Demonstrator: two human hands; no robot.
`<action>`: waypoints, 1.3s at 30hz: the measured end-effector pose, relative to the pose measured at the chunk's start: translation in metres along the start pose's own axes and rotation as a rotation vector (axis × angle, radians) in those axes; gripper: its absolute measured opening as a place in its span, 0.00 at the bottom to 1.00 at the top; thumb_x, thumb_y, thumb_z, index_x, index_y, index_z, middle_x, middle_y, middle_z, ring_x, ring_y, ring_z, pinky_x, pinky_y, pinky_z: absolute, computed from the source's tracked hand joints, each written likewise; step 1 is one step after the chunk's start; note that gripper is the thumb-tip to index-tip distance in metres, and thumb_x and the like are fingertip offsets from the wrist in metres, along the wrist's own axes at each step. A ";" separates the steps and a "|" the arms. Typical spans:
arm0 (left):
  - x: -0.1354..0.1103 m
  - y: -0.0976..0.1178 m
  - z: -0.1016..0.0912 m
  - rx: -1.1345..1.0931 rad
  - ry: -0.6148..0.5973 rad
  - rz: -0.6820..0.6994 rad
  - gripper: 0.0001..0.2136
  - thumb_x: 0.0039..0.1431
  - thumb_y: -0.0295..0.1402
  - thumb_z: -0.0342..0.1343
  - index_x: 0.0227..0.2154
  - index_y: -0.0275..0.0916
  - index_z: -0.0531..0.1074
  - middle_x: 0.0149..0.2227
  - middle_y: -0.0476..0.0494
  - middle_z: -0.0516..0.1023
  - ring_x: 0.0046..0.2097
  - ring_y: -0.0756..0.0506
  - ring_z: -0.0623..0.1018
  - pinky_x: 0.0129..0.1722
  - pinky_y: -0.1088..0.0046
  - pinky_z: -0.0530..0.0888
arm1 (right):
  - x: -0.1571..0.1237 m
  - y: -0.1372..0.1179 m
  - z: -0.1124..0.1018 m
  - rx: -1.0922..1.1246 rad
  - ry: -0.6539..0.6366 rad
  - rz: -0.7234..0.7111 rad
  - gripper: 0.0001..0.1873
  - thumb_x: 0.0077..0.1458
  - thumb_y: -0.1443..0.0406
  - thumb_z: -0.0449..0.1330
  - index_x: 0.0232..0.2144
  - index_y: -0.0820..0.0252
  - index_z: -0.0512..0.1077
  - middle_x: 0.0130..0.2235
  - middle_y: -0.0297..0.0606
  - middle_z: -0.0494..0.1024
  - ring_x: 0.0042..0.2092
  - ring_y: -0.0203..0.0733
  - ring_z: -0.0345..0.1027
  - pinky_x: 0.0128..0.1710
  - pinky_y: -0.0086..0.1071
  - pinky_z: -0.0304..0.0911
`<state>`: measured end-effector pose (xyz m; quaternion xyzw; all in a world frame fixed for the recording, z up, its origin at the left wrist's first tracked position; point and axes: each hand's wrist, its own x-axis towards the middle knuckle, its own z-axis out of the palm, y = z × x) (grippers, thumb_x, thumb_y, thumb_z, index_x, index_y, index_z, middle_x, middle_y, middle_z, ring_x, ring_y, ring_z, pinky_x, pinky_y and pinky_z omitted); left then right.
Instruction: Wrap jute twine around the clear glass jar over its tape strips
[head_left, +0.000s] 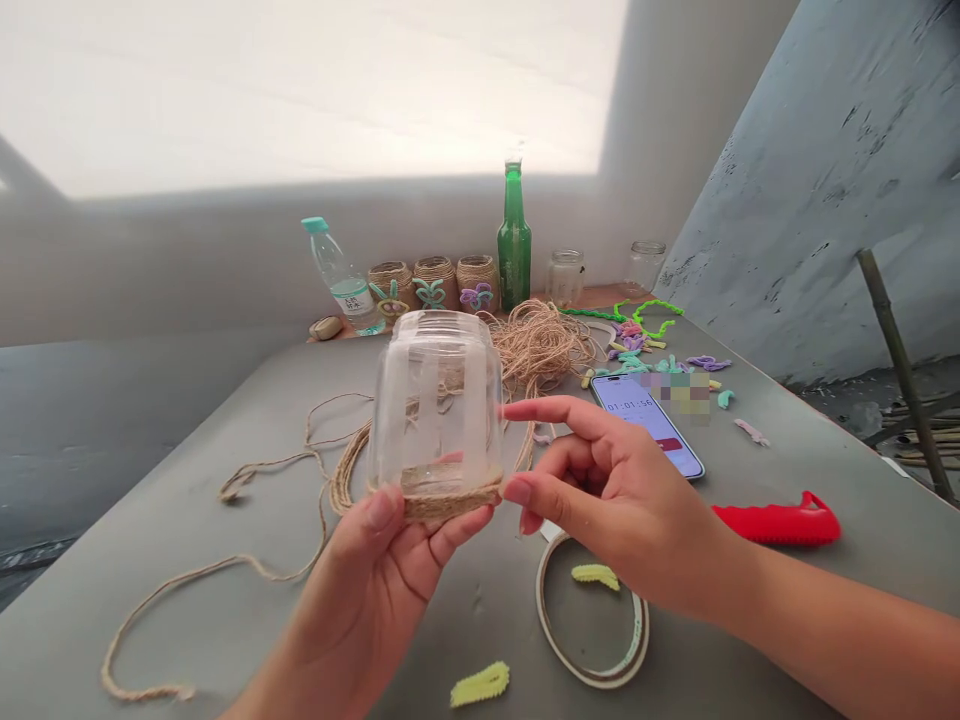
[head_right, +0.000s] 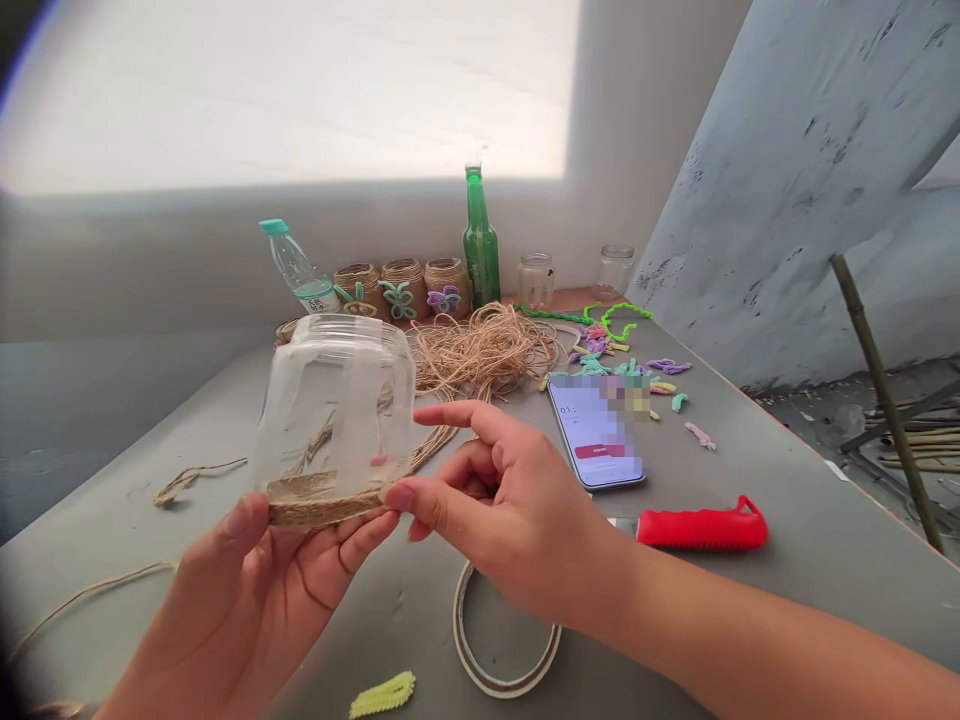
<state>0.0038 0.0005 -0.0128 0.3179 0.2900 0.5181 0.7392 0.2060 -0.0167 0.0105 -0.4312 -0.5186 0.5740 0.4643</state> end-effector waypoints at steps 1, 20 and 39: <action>0.000 0.000 0.001 -0.015 -0.003 -0.005 0.12 0.61 0.40 0.67 0.45 0.43 0.85 0.48 0.43 0.90 0.49 0.39 0.87 0.47 0.68 0.86 | 0.000 0.000 -0.001 -0.001 -0.001 -0.006 0.23 0.61 0.59 0.71 0.57 0.48 0.72 0.29 0.28 0.82 0.29 0.31 0.69 0.29 0.23 0.64; -0.005 0.003 -0.001 -0.145 -0.040 -0.140 0.13 0.60 0.39 0.64 0.46 0.45 0.86 0.48 0.37 0.89 0.43 0.35 0.88 0.44 0.61 0.87 | 0.009 0.009 -0.007 0.168 -0.017 0.083 0.35 0.47 0.67 0.79 0.52 0.51 0.66 0.31 0.25 0.80 0.32 0.34 0.70 0.33 0.27 0.63; -0.004 -0.007 -0.011 0.346 0.139 -0.036 0.34 0.42 0.49 0.77 0.53 0.42 0.80 0.45 0.36 0.90 0.51 0.33 0.86 0.51 0.61 0.81 | 0.004 0.006 -0.003 -0.002 -0.017 0.071 0.30 0.50 0.63 0.78 0.54 0.54 0.75 0.31 0.29 0.78 0.32 0.35 0.68 0.32 0.29 0.65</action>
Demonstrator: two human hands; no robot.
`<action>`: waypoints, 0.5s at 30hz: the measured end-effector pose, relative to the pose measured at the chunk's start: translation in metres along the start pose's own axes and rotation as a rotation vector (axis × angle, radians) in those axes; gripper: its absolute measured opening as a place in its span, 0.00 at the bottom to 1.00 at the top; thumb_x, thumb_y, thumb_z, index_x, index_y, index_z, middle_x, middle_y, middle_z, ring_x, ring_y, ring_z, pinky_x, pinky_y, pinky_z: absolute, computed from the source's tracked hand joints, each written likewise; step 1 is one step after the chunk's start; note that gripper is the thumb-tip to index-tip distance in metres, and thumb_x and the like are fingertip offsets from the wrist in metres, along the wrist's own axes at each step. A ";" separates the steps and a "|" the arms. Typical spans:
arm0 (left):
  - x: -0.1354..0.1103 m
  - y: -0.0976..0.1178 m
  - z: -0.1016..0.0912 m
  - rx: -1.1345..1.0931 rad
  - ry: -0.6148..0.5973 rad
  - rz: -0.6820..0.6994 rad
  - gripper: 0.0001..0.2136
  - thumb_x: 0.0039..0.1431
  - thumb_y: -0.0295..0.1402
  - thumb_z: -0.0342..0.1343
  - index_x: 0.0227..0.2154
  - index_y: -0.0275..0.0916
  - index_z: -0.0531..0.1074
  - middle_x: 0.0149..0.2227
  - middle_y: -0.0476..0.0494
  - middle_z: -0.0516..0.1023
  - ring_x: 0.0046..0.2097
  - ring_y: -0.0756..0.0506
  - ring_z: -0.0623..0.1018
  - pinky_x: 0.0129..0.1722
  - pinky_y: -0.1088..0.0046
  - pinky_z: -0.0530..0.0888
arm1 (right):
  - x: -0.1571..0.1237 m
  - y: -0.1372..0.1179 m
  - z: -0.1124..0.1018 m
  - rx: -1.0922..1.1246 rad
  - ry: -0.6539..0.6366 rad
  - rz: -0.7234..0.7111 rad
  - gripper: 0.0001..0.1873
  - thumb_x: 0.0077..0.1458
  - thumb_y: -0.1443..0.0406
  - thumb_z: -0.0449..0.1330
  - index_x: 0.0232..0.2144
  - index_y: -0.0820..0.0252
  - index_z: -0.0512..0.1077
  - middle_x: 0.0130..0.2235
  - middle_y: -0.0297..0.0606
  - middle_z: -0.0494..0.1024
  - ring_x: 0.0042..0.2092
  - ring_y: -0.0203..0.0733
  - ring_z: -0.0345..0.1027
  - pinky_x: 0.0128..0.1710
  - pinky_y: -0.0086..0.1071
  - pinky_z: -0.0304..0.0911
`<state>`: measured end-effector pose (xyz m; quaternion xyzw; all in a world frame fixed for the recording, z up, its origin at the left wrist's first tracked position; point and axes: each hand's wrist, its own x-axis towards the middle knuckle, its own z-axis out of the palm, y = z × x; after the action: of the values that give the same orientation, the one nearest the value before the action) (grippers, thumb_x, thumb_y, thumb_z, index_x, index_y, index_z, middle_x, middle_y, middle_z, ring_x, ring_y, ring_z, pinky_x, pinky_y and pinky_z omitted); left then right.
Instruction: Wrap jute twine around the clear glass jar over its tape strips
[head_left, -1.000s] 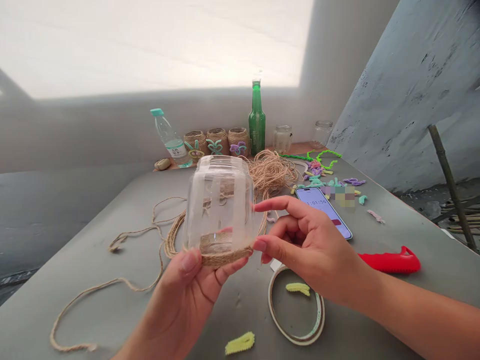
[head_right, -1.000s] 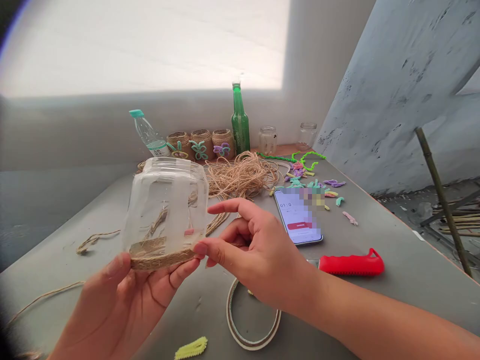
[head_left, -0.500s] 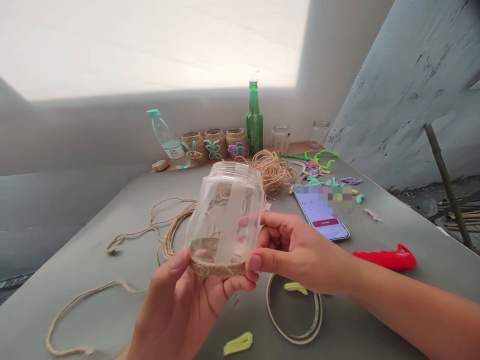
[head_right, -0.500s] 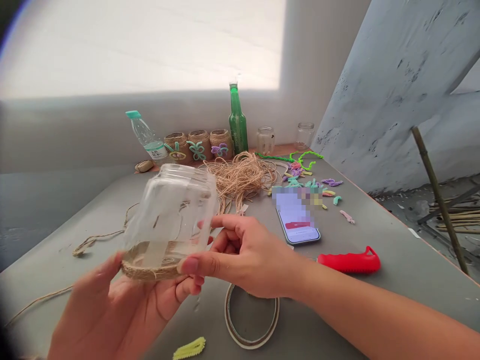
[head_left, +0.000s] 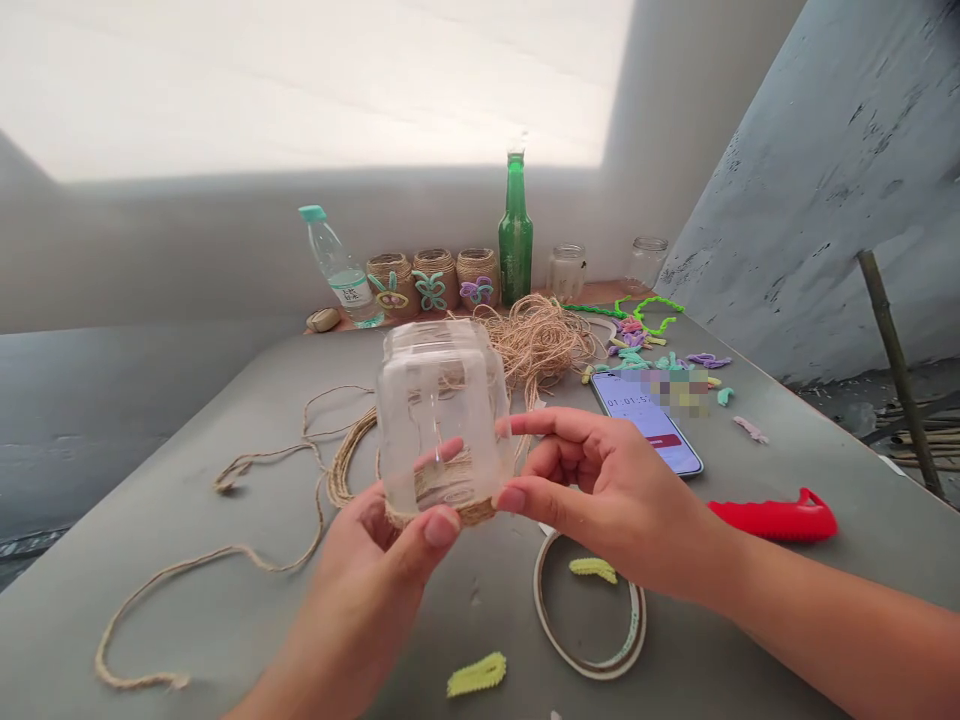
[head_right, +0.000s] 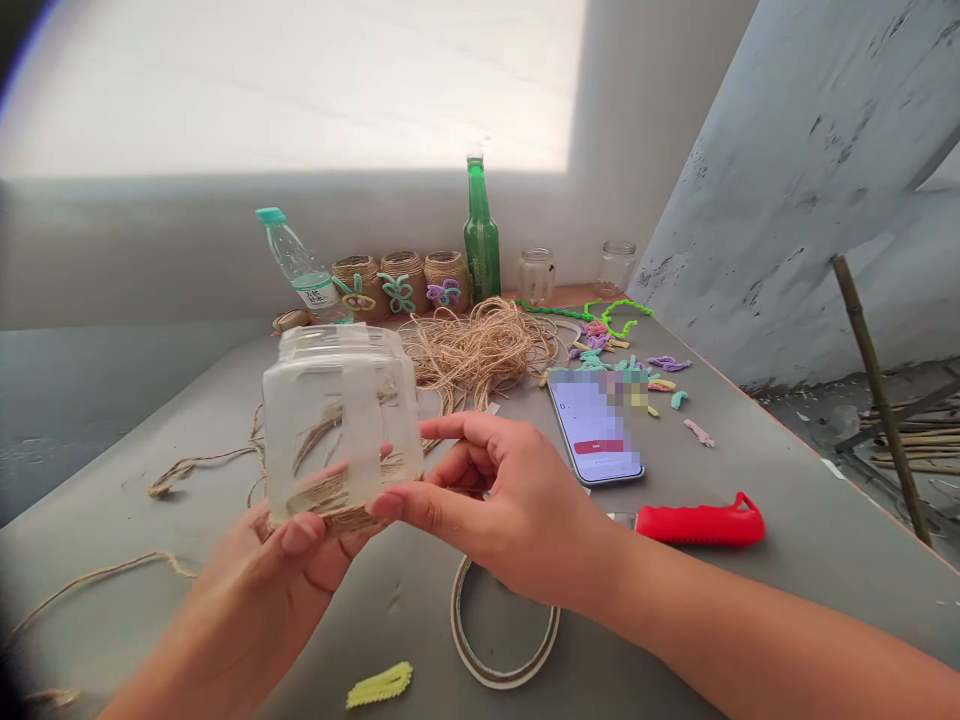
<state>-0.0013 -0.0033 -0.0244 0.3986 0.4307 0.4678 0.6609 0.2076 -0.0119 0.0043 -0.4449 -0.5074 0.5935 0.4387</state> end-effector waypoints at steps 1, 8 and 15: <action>0.001 0.001 0.000 -0.025 0.000 0.017 0.31 0.43 0.49 0.77 0.50 0.42 0.82 0.46 0.36 0.90 0.51 0.33 0.86 0.51 0.63 0.81 | 0.000 -0.001 -0.002 -0.021 -0.014 -0.017 0.28 0.52 0.62 0.77 0.54 0.54 0.76 0.32 0.30 0.79 0.33 0.36 0.69 0.32 0.29 0.66; 0.003 0.007 0.005 -0.191 -0.100 0.029 0.19 0.49 0.45 0.74 0.40 0.39 0.86 0.42 0.40 0.90 0.43 0.39 0.87 0.44 0.69 0.84 | 0.006 -0.002 -0.013 -0.100 -0.033 -0.089 0.19 0.54 0.62 0.75 0.48 0.52 0.78 0.32 0.30 0.81 0.34 0.36 0.69 0.33 0.29 0.65; -0.002 0.015 0.009 -0.288 -0.234 -0.055 0.17 0.55 0.45 0.70 0.43 0.40 0.87 0.42 0.39 0.91 0.42 0.37 0.88 0.42 0.68 0.86 | 0.008 0.003 -0.010 -0.022 -0.112 -0.041 0.37 0.52 0.56 0.76 0.61 0.55 0.71 0.49 0.43 0.82 0.44 0.43 0.76 0.43 0.37 0.72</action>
<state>0.0026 -0.0030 -0.0077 0.3396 0.2901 0.4567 0.7694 0.2154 -0.0019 0.0001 -0.4052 -0.5467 0.6028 0.4166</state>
